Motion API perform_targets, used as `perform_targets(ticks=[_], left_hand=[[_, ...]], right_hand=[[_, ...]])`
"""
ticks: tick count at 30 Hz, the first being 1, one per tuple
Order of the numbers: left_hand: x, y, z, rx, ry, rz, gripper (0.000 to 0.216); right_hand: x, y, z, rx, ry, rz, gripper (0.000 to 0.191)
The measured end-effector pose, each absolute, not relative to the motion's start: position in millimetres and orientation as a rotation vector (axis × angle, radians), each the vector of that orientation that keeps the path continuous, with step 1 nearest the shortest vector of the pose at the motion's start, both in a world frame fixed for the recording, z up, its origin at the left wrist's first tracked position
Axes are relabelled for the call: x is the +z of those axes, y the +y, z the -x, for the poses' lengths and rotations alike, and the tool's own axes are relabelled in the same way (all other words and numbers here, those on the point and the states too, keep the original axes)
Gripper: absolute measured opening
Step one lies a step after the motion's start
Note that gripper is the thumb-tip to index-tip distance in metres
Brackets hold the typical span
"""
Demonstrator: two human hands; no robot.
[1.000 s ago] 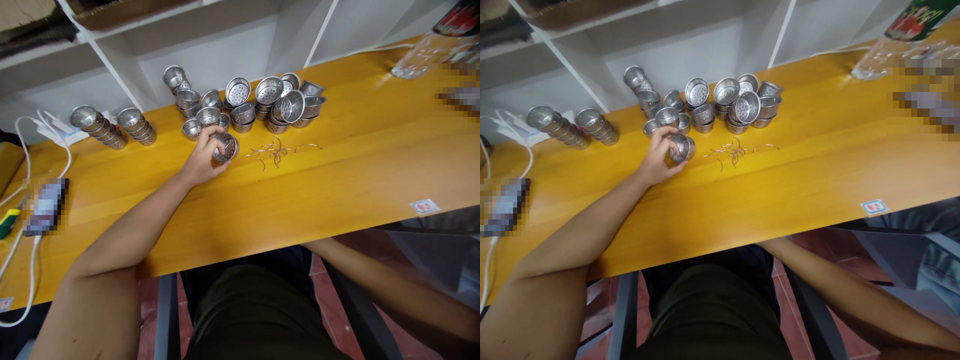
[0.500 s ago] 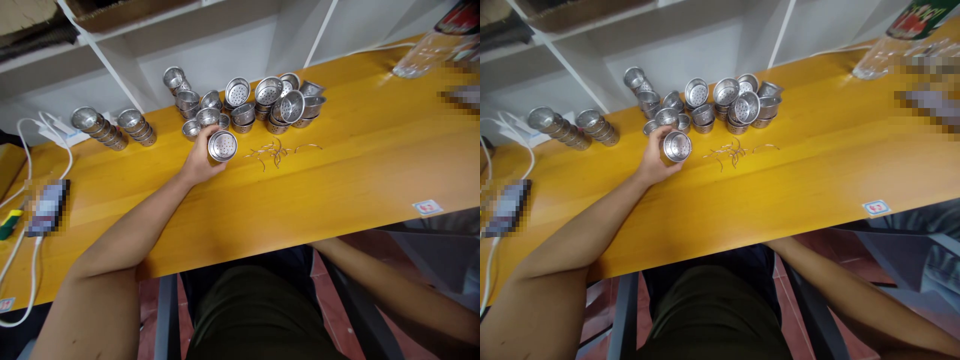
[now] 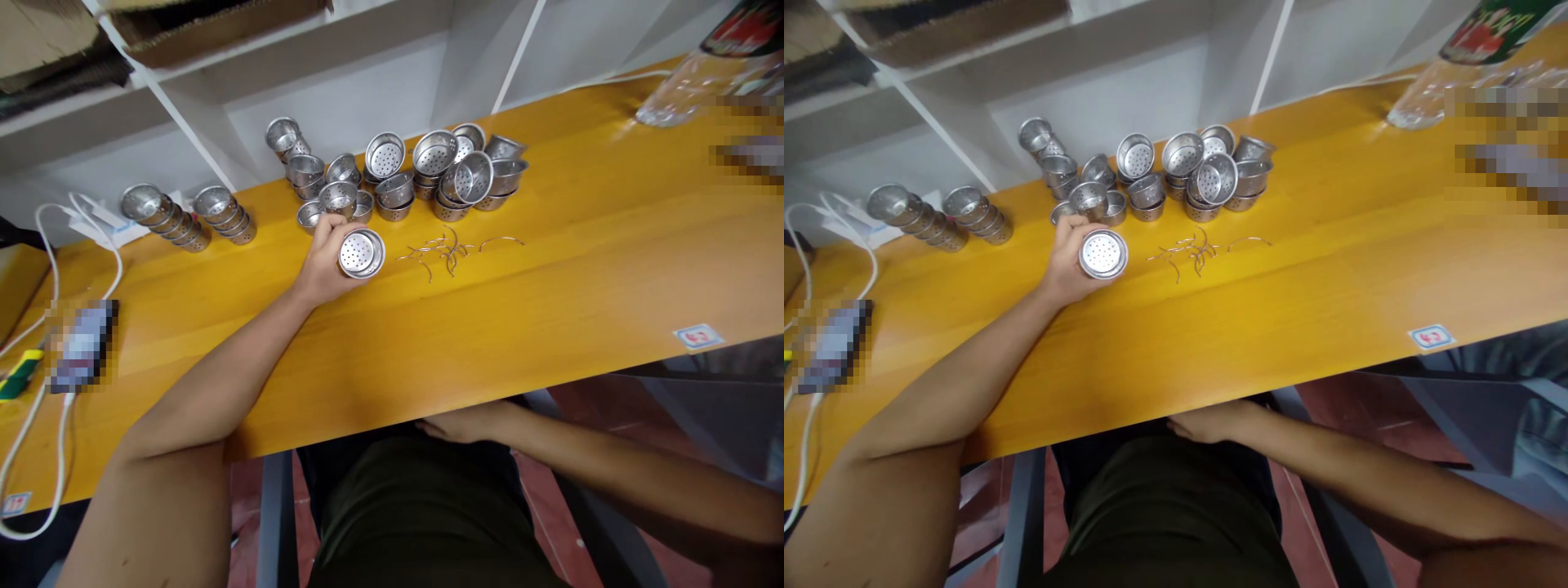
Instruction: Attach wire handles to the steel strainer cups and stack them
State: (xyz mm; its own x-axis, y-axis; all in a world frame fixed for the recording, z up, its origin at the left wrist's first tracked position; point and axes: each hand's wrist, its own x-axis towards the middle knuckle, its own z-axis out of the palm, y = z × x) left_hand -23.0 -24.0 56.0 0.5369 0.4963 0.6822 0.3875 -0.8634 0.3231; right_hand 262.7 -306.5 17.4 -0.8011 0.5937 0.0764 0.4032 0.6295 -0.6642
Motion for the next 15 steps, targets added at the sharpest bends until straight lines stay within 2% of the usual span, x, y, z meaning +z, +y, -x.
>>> perform_targets(ticks=[2, 4, 6, 9, 12, 15], left_hand=[[55.6, -24.3, 23.7, 1.219, 0.798, -2.628, 0.096], [56.6, -25.1, 23.8, 1.236, 0.76, -2.629, 0.098], [58.1, -26.9, 23.2, 1.247, 0.691, -2.617, 0.093], [58.8, -30.5, 21.1, 1.167, 0.689, -2.518, 0.086], [58.2, -34.2, 18.8, 1.099, 0.757, -2.428, 0.087], [60.4, -39.2, 17.5, 1.103, 0.82, -2.381, 0.086]], right_hand=[[18.6, -314.0, -253.6, 1.02, -2.77, 0.715, 0.016], [40.5, -317.7, -245.0, 1.141, -2.953, 0.552, 0.019], [78.6, -314.3, -242.8, 1.301, -2.931, 0.347, 0.018], [143.1, -290.7, -254.8, 1.462, -2.641, 0.177, 0.033], [180.3, -242.4, -271.6, 1.236, -2.314, 0.521, 0.039], [171.7, -178.6, -275.4, 0.927, -2.006, 0.883, 0.021]])
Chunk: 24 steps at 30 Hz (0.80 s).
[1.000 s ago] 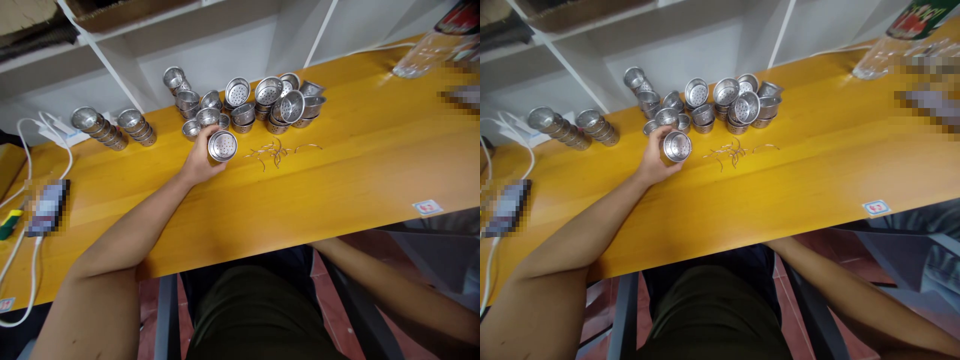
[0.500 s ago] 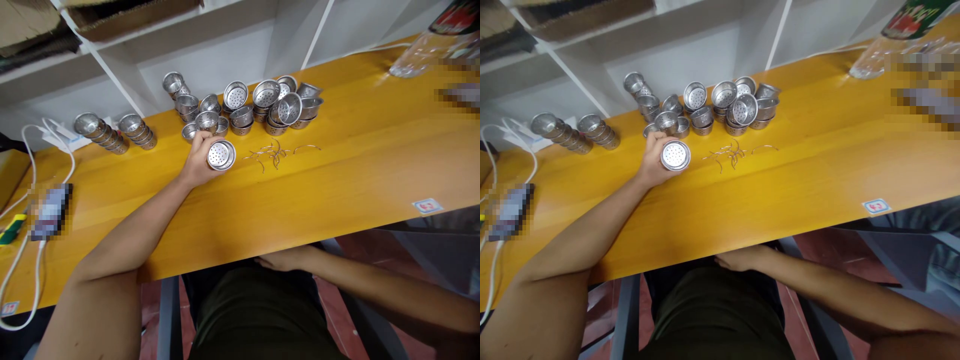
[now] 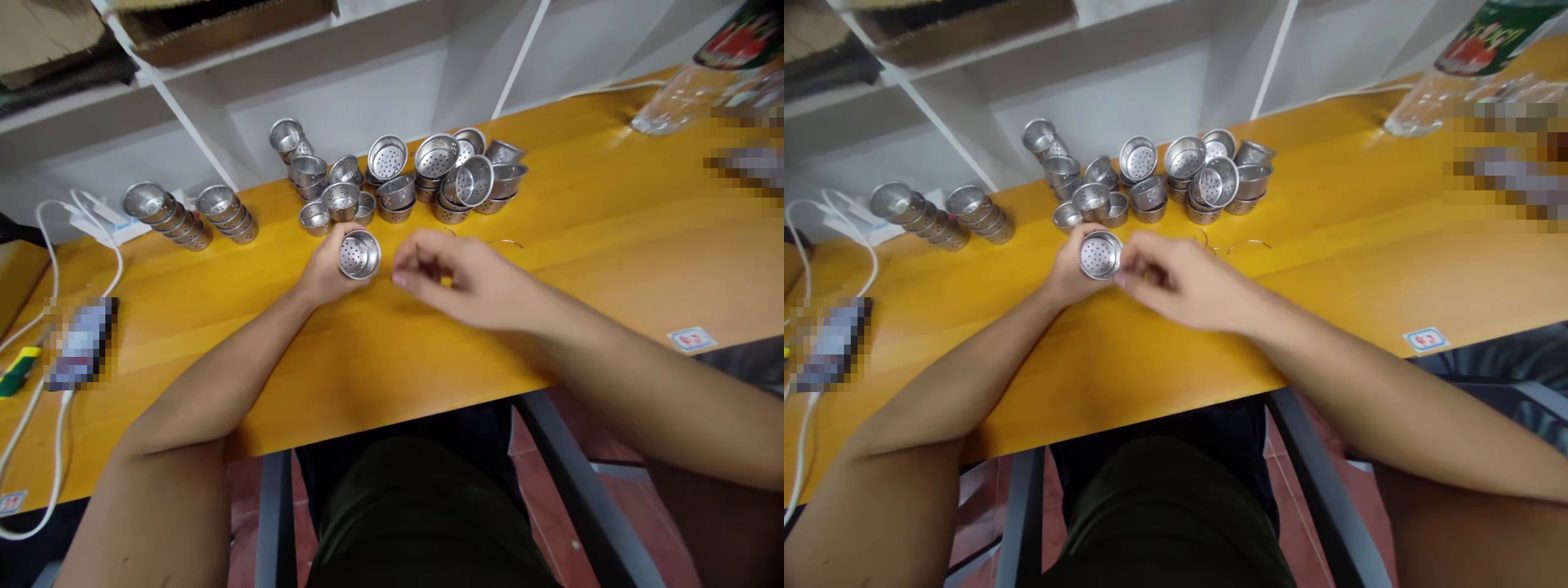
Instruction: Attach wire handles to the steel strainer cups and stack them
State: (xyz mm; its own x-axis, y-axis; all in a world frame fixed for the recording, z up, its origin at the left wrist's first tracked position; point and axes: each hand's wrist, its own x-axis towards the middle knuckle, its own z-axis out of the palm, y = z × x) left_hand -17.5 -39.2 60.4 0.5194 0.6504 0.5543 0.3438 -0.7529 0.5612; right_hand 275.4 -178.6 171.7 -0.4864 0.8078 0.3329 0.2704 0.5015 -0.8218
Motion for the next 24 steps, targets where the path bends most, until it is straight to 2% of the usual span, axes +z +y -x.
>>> perform_targets(ticks=[5, 10, 16, 24], left_hand=[[74.2, -52.4, 15.4, 0.965, 1.023, -2.312, 0.088], [83.4, -62.9, 7.1, 0.853, 1.139, -2.336, 0.091], [78.8, -65.4, -2.2, 0.947, 1.214, -2.28, 0.091], [76.5, -59.8, -3.0, 0.878, 1.219, -2.231, 0.086]], right_hand=[[119.6, -105.5, -254.7, 0.811, -1.885, 1.023, 0.039], [105.0, -104.7, -237.2, 0.708, -1.865, 1.055, 0.029], [96.2, -107.1, -233.0, 0.509, -1.872, 1.16, 0.025], [69.3, -85.9, -228.4, 0.851, -1.74, 0.996, 0.017]])
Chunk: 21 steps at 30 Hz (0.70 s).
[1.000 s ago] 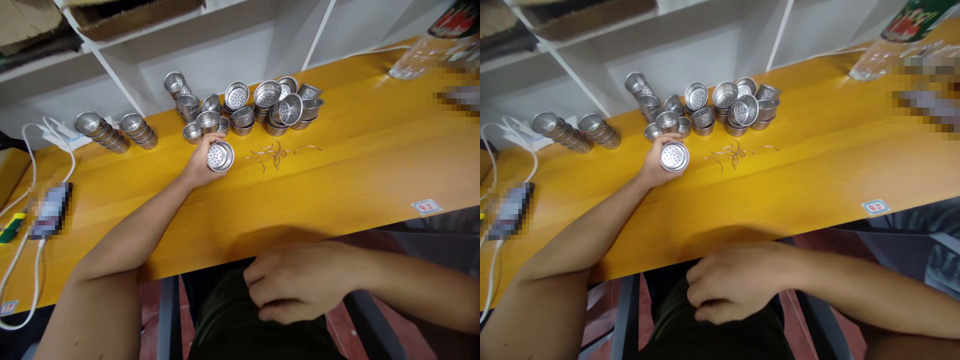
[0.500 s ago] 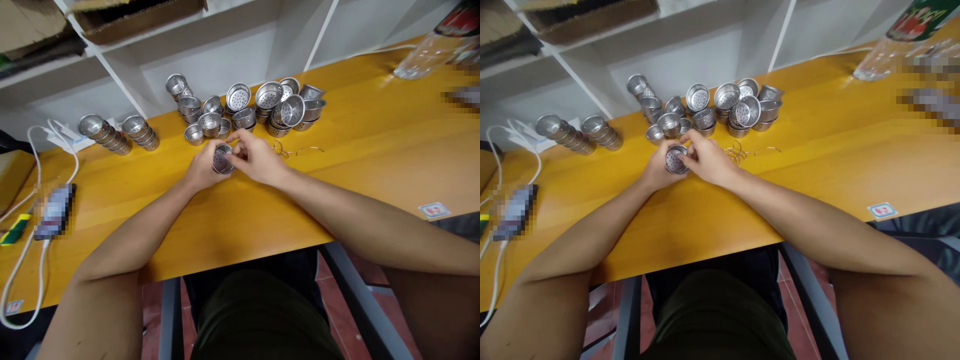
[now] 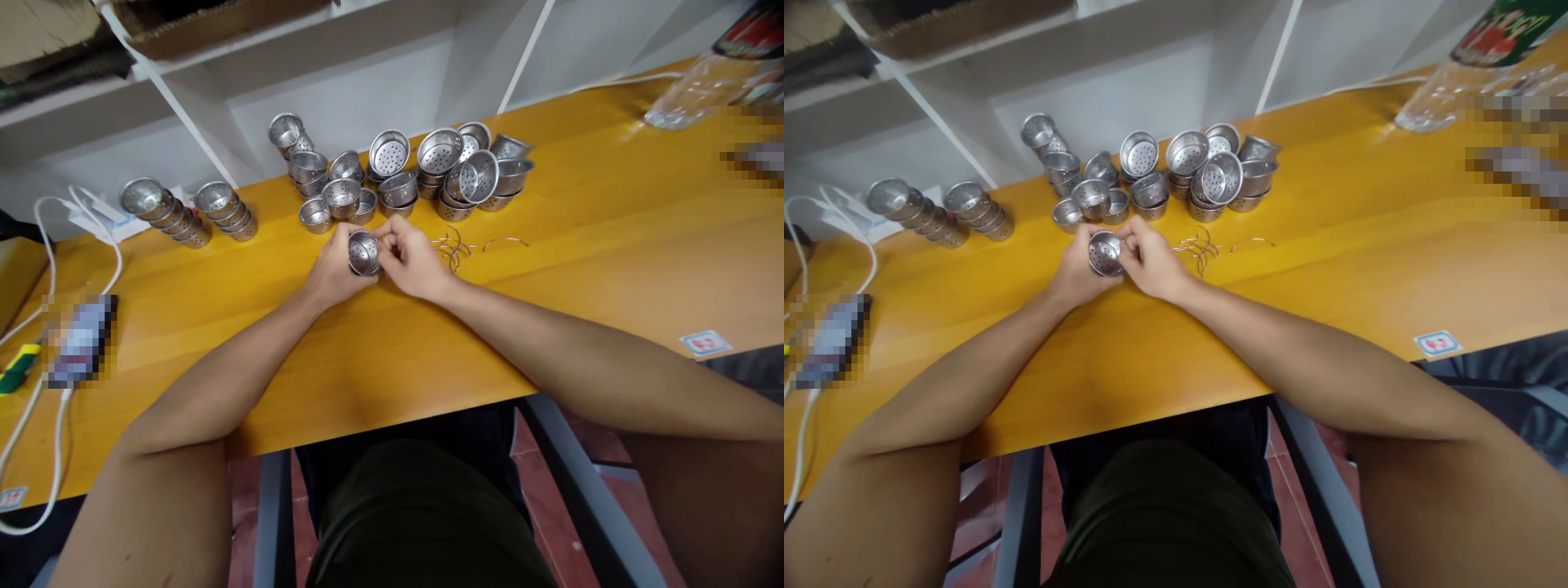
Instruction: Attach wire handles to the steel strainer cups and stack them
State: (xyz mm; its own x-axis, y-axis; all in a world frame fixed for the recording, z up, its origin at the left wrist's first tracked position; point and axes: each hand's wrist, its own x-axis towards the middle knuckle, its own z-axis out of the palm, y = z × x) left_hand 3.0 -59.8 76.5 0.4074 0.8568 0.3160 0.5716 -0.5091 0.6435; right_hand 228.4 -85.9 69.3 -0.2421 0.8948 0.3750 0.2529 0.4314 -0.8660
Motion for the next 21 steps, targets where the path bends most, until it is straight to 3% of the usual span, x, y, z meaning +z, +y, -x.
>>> perform_targets(ticks=[7, 11, 16, 21], left_hand=[[72.8, -56.1, -1.4, 0.876, 1.186, -2.243, 0.086], [69.6, -53.3, -0.4, 0.937, 1.112, -2.23, 0.083], [59.8, -43.7, 2.2, 1.08, 0.992, -2.3, 0.096], [87.4, 3.6, 42.4, 1.385, 0.992, -2.331, 0.107]], right_hand=[[57.5, -86.8, -228.9, 0.958, -1.679, 1.023, 0.025], [58.0, -92.3, -227.3, 0.832, -1.631, 1.0, 0.034], [80.6, -91.3, -254.6, 0.57, -1.609, 1.035, 0.045], [109.8, -81.2, -312.2, 0.487, -1.975, 1.145, 0.027]])
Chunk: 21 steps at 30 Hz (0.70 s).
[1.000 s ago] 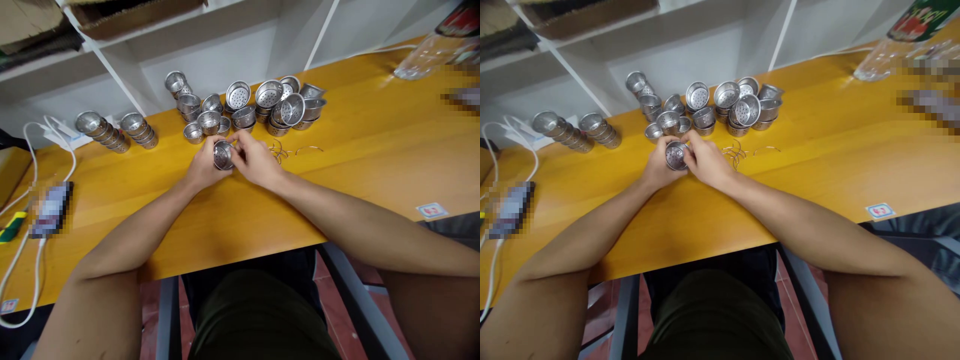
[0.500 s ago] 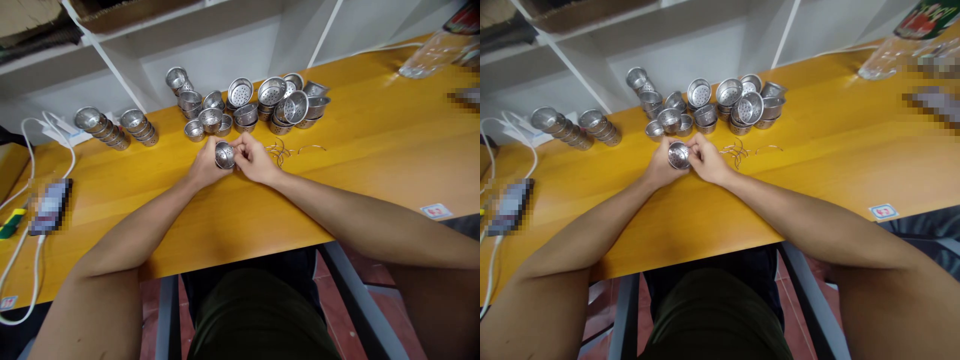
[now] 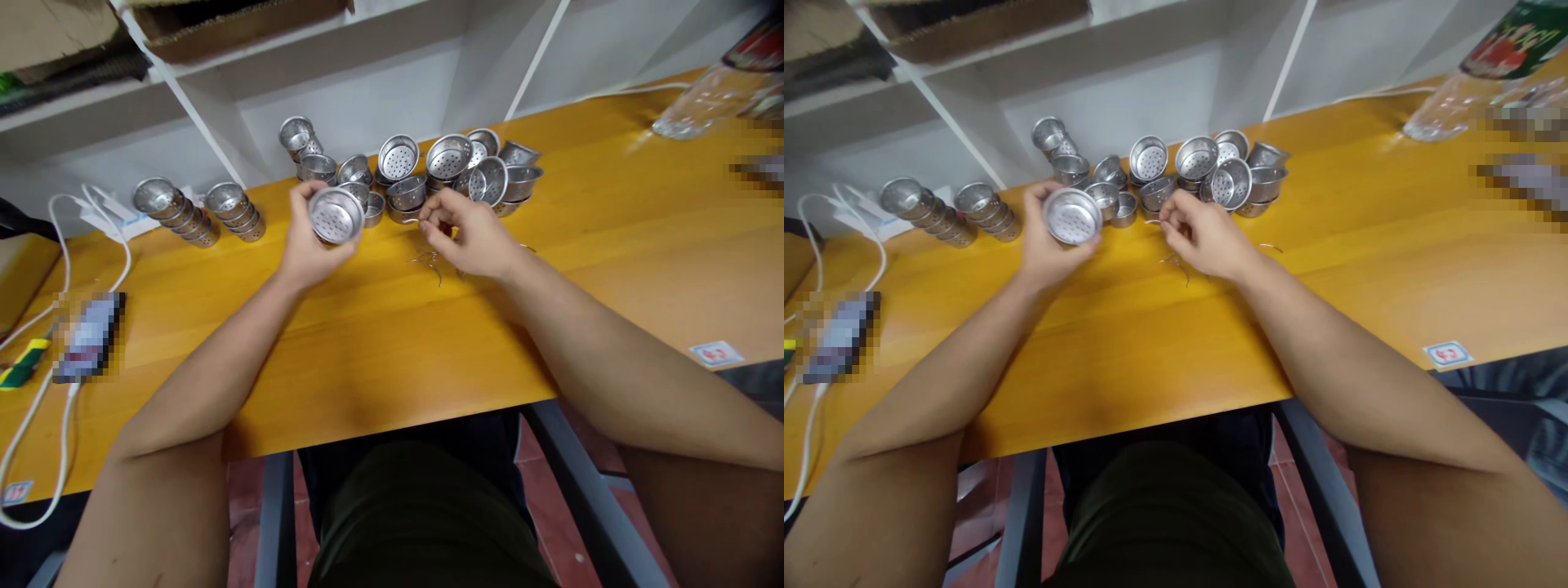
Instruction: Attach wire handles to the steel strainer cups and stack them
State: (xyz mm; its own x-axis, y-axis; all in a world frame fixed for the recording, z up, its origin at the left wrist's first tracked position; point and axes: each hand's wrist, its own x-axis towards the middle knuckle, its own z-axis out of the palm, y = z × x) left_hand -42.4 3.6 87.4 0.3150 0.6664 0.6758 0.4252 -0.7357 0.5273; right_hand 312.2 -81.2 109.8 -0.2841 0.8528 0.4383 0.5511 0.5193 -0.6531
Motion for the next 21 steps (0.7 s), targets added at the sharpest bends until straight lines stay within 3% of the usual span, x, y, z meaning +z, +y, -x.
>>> perform_targets(ticks=[3, 5, 8, 21], left_hand=[[129.6, 34.8, 95.6, 1.578, 1.203, -2.247, 0.113], [157.7, 44.6, 132.2, 1.651, 1.537, -2.161, 0.098], [184.9, 42.3, 168.8, 1.468, 2.0, -2.016, 0.079], [175.0, 31.8, 163.3, 1.299, 2.09, -1.838, 0.083]], right_hand=[[111.7, -73.7, -328.6, 0.43, -2.174, 1.196, 0.014], [107.3, -69.6, -329.9, 0.422, -2.241, 1.213, 0.012], [99.7, -66.7, -326.6, 0.438, -2.25, 1.234, 0.012], [92.7, -67.0, -321.0, 0.483, -2.209, 1.193, 0.011]])
